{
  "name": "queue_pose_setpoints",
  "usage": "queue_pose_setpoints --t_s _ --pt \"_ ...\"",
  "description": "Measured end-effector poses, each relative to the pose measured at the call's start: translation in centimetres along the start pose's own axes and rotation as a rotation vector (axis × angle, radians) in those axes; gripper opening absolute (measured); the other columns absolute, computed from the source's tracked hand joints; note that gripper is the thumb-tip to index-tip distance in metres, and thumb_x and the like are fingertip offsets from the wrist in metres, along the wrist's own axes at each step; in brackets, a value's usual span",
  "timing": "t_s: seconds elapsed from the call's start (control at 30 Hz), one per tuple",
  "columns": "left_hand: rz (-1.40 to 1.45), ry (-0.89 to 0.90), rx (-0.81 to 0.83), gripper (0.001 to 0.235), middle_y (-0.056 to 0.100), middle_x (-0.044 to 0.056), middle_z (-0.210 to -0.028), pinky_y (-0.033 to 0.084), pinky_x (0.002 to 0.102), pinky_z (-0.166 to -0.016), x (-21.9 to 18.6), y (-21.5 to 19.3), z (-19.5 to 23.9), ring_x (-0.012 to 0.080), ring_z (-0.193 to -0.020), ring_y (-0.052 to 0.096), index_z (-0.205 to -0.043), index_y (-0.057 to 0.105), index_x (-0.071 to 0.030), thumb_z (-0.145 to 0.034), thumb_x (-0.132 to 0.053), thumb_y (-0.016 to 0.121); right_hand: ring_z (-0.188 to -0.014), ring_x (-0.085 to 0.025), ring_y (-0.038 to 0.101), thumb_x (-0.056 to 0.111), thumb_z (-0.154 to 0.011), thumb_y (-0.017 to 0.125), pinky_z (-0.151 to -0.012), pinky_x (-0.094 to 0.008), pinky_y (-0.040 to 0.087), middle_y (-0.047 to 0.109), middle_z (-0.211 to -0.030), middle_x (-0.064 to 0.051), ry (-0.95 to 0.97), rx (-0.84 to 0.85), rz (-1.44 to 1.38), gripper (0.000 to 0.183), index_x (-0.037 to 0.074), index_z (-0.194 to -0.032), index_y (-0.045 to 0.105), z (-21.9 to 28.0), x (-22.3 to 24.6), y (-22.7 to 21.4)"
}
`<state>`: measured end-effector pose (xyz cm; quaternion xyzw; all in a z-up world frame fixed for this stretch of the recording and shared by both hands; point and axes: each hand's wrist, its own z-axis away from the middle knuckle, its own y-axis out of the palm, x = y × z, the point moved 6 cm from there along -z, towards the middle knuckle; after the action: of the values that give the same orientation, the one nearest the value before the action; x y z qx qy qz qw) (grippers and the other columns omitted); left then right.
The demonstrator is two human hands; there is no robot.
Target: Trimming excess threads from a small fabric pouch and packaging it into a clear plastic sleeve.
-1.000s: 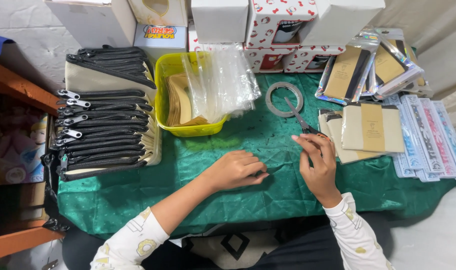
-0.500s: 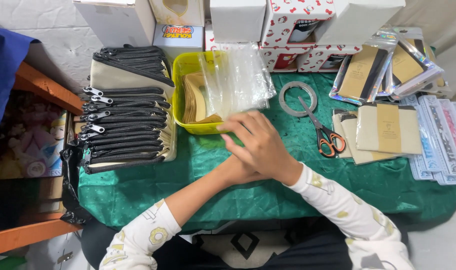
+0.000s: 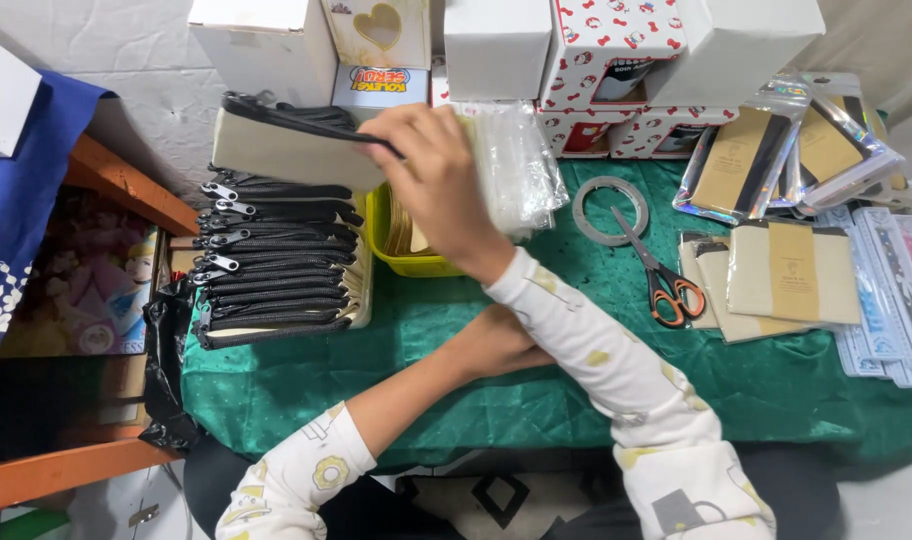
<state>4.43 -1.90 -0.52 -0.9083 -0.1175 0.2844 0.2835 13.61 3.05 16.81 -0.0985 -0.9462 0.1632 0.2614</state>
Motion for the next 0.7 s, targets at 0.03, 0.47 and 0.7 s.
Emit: queue_pose_setpoints --t_s 0.03,0.47,0.7 --pt "0.0 0.002 -0.002 0.03 0.053 -0.005 -0.074 0.053 0.031 -0.058 -0.1 0.0 0.0 0.0164 -0.068 0.061 -0.086 0.053 -0.019 -0.102 -0.042 0.063 -0.096 -0.018 0.057 0.017 -0.103 0.066 -0.088 -0.033 0.047 0.062 -0.102 0.007 -0.003 0.0 0.002 0.009 0.019 -0.109 0.072 0.2 1.0 -2.9" --pt "0.196 0.02 -0.459 0.043 0.061 0.005 -0.093 0.05 0.029 -0.048 -2.2 -2.0 0.1 0.0169 -0.059 0.056 -0.105 0.06 -0.011 -0.077 -0.016 0.093 -0.084 -0.02 0.043 -0.019 -0.084 0.064 -0.09 -0.036 0.044 0.062 -0.097 -0.004 -0.063 -0.356 0.537 0.043 0.013 -0.101 0.086 21.8 -4.3 -23.6" --pt "0.182 0.111 -0.394 0.017 0.076 0.007 -0.095 0.058 0.028 -0.057 -5.2 -4.4 -2.9 0.0199 -0.065 0.071 -0.101 0.076 -0.006 -0.086 -0.002 0.083 -0.087 -0.025 0.063 -0.005 -0.092 0.071 -0.079 -0.036 0.053 0.071 -0.103 -0.007 -0.05 -0.126 0.484 0.028 0.012 -0.109 0.085 22.8 -4.3 -21.8"
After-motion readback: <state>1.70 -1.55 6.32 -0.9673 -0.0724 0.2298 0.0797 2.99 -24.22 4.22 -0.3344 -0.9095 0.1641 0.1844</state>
